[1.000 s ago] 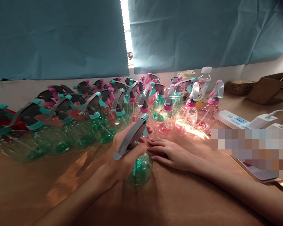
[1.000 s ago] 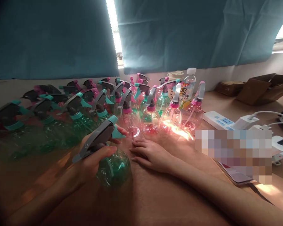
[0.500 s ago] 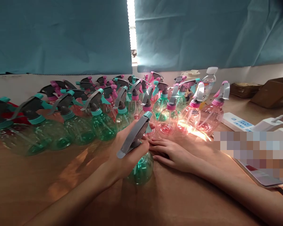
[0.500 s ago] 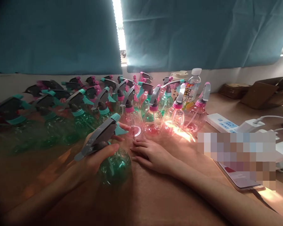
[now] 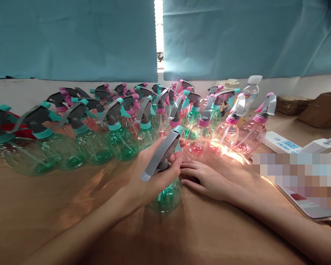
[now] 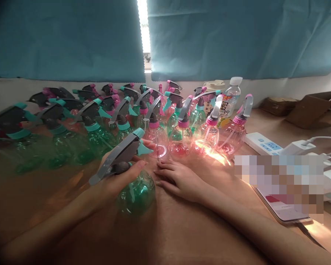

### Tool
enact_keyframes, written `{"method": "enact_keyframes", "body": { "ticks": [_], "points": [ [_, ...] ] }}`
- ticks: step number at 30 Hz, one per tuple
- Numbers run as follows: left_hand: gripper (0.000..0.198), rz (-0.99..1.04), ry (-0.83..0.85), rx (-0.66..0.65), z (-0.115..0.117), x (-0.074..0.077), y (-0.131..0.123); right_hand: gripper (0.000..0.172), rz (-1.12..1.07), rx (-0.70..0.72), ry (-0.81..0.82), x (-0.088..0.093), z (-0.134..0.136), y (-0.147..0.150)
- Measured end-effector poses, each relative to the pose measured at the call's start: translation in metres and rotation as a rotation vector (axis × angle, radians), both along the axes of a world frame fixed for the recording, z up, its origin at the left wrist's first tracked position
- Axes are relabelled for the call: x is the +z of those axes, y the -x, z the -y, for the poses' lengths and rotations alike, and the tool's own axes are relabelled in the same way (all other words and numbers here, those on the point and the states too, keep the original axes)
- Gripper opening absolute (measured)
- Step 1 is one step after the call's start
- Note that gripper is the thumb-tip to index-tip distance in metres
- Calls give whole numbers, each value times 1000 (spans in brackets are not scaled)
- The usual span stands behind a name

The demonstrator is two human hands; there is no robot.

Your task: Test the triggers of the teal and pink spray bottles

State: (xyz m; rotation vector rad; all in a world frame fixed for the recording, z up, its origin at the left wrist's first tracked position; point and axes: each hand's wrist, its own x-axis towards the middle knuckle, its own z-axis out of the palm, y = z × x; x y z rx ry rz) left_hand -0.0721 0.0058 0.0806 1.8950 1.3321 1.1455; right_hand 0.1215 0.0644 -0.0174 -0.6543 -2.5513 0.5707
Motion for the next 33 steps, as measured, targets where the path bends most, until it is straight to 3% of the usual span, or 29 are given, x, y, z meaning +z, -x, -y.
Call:
{"method": "enact_keyframes", "body": {
  "ticks": [7, 20, 25, 33],
  "points": [
    [5, 46, -74, -77, 1, 2, 2, 33, -2, 1, -5, 5, 2, 0],
    [6, 15, -71, -58, 2, 0, 4, 35, 5, -1, -33, 3, 1, 0],
    [21, 48, -44, -59, 1, 0, 3, 35, 10, -6, -40, 4, 1, 1],
    [12, 43, -82, -59, 1, 1, 2, 37, 7, -8, -55, 3, 2, 1]
  ]
}}
